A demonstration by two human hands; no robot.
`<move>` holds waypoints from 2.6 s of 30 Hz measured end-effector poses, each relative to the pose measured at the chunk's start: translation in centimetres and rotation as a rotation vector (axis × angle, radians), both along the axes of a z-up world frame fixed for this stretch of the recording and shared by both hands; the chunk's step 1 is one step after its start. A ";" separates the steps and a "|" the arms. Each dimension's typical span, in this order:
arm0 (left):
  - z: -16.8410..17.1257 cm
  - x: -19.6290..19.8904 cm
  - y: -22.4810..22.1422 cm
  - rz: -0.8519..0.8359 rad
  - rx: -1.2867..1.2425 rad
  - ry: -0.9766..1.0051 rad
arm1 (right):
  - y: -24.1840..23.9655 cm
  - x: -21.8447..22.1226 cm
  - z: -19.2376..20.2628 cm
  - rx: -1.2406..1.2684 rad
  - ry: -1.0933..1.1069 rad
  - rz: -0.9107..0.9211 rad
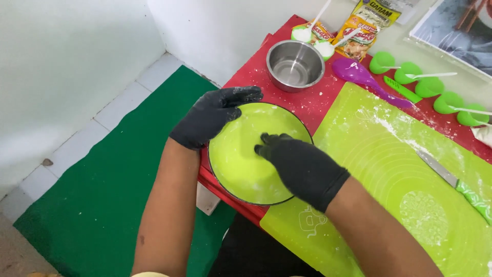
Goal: Shaping small pieces of white dough into thin cylinders and placing them on a tray.
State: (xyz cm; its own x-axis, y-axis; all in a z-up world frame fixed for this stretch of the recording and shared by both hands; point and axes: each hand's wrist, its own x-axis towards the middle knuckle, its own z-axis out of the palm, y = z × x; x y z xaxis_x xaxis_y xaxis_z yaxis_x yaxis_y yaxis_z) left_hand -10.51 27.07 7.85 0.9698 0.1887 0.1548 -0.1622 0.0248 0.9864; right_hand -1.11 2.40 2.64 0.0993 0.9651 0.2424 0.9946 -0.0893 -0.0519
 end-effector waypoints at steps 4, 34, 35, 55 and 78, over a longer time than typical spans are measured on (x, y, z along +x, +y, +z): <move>-0.2 -0.3 0.2 -0.036 -0.033 -0.017 | 0.4 -0.8 4.4 -0.033 0.009 0.048; -1.9 0.1 0.6 -0.197 -0.005 -0.170 | 5.5 -0.7 11.5 0.408 1.520 -0.449; -2.1 0.2 0.8 -0.199 -0.004 -0.176 | 5.3 -1.0 12.4 0.385 1.530 -0.396; -2.0 0.1 0.9 -0.271 -0.118 -0.194 | 5.6 -1.4 10.4 0.149 0.579 -0.007; -3.0 0.6 2.0 -0.183 -0.186 -0.153 | 2.3 -5.0 10.7 -0.324 0.516 0.086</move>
